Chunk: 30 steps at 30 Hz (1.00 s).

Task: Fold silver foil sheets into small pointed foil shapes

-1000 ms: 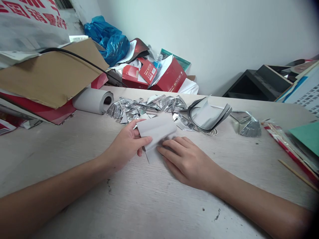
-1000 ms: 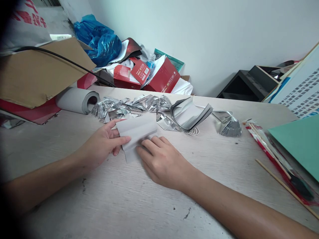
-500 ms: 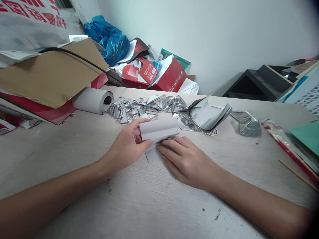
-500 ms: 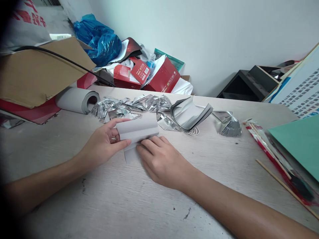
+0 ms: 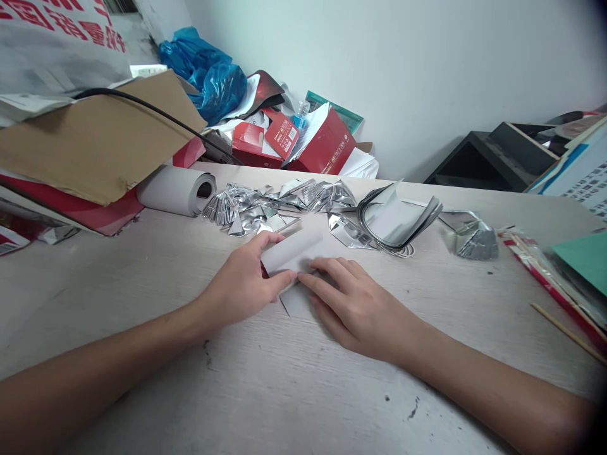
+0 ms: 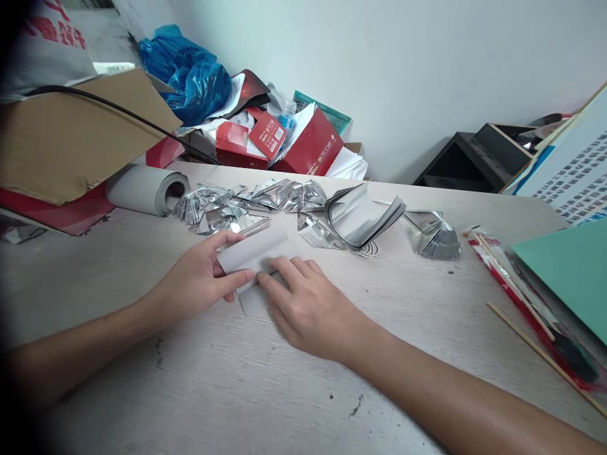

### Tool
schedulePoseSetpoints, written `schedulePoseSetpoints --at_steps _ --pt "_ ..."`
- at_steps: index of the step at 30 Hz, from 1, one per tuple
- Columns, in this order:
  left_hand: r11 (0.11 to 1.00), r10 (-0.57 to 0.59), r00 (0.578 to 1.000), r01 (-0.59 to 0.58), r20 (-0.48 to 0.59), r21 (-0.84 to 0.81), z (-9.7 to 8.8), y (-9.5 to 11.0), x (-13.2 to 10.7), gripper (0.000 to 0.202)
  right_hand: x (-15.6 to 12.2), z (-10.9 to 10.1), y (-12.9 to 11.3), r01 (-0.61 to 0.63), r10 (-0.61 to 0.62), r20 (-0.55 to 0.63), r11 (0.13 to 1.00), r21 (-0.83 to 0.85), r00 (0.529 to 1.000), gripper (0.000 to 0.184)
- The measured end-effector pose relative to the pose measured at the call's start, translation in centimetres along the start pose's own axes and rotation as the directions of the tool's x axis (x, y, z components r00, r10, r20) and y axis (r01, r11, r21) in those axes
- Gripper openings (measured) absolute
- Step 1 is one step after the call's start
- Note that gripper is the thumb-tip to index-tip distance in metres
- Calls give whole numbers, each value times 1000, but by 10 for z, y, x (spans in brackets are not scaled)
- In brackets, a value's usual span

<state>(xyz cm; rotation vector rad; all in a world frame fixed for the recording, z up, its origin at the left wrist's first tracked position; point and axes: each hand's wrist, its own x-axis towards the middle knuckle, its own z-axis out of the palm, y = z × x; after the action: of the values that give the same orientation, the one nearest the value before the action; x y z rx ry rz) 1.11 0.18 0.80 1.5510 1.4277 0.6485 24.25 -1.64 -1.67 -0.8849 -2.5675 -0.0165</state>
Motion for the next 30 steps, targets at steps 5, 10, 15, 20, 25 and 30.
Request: schedulePoseSetpoints --at_steps 5,10,15,20,25,30 --pt "996 30 999 -31 17 86 -3 0 2 41 -1 1 1 -10 10 21 1000 2 1000 41" --pt "936 131 991 -109 -43 334 -3 -1 2 51 -2 2 2 -6 5 44 1000 7 999 41" --pt "747 451 885 -304 -115 592 -2 -7 3 61 -2 1 1 -39 41 39 998 -40 998 39" --pt "426 706 685 -614 180 665 -4 -16 5 31 1 0 0 -31 32 28 999 -20 999 39" --pt "201 715 611 -646 340 737 -7 -13 3 34 1 -1 2 -45 44 18 999 19 999 35" --pt "226 695 658 -584 291 780 -7 -9 0 28 0 -3 2 19 -22 20 989 147 1000 34"
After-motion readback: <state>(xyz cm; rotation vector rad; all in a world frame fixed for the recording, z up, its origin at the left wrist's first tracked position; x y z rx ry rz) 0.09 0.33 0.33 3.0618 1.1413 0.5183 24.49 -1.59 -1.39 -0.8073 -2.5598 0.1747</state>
